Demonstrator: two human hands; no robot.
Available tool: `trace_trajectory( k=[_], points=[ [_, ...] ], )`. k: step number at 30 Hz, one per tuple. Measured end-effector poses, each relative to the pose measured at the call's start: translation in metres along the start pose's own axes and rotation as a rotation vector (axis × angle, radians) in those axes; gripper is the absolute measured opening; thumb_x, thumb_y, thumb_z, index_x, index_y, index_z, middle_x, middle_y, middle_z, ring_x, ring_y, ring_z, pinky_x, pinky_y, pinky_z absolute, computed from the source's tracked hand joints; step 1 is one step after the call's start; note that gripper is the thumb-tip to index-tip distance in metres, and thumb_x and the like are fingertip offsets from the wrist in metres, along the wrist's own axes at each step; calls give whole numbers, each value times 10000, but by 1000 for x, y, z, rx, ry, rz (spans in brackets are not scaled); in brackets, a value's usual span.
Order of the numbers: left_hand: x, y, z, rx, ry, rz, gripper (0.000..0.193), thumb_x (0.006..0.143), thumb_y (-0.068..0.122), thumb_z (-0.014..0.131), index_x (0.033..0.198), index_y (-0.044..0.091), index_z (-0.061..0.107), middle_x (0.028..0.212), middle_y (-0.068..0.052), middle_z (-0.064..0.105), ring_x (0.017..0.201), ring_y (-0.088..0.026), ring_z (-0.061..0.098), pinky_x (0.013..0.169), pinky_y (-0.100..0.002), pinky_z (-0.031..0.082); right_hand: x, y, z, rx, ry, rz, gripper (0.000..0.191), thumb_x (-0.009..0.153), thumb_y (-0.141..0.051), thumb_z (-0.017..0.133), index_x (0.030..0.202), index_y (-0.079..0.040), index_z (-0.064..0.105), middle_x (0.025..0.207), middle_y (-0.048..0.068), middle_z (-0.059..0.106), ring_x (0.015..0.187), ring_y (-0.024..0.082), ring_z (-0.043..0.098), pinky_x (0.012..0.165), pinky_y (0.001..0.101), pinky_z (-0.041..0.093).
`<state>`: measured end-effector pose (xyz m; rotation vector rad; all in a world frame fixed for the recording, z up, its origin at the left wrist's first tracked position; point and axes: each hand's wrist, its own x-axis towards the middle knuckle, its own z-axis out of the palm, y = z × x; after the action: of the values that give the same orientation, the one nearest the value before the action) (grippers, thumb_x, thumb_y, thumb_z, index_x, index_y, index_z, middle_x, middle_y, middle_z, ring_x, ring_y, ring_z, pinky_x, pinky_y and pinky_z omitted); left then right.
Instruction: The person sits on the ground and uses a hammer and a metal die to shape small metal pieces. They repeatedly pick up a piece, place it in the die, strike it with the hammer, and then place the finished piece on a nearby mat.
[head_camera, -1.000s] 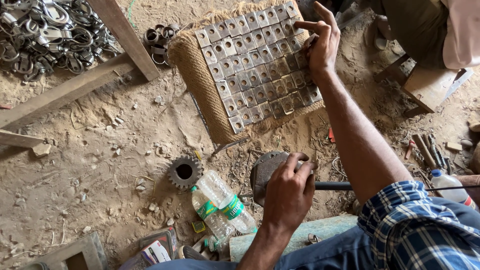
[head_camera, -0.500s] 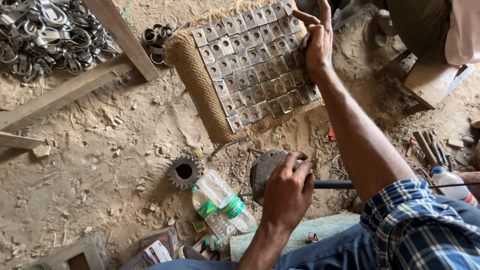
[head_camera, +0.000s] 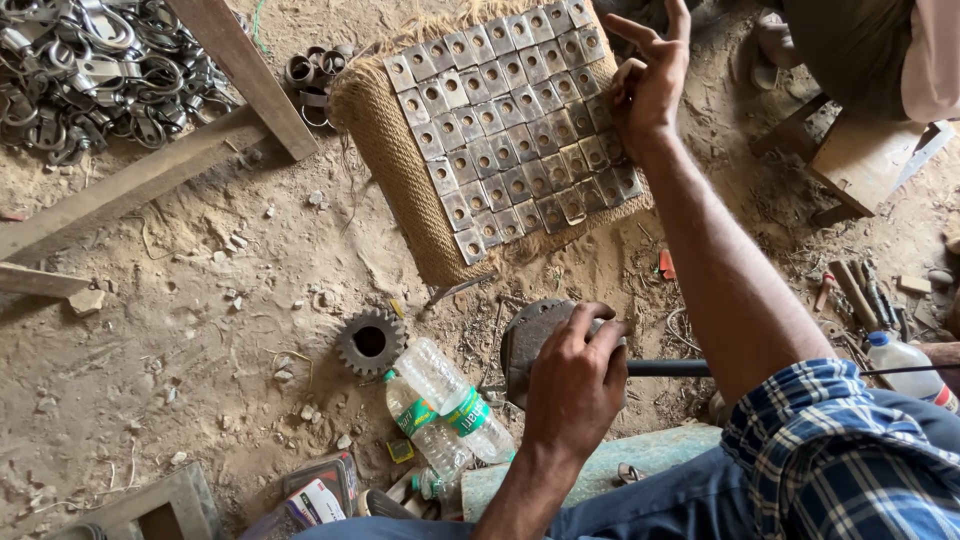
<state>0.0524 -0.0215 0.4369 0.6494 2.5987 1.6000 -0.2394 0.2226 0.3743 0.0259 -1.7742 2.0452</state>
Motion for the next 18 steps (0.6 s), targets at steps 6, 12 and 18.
trace_trajectory(
  k=[6, 12, 18],
  points=[
    [-1, -3, 2, -6, -15, -8, 193, 922, 49, 727, 1105, -6, 751, 1168, -162, 708, 975, -289, 726, 850, -400, 625, -5, -9, 5, 56, 87, 68, 610, 1074, -330, 240, 1665, -219, 139, 1435, 249, 679, 507, 67, 504, 369, 253, 440],
    [0, -6, 5, 6, -15, -4, 185, 930, 60, 725, 1101, -5, 753, 1165, -159, 712, 984, -290, 727, 860, -412, 623, -4, 0, 10, -313, -34, -135, 625, 1098, -305, 242, 1705, -219, 121, 1473, 220, 729, 561, 77, 503, 468, 254, 478],
    [-1, -7, 6, 16, 12, 23, 197, 927, 53, 725, 1112, -13, 747, 1177, -175, 713, 996, -299, 728, 857, -410, 626, -3, -1, 9, -302, 2, -173, 611, 1104, -267, 237, 1699, -159, 146, 1336, 214, 721, 595, 100, 538, 491, 266, 498]
  ],
)
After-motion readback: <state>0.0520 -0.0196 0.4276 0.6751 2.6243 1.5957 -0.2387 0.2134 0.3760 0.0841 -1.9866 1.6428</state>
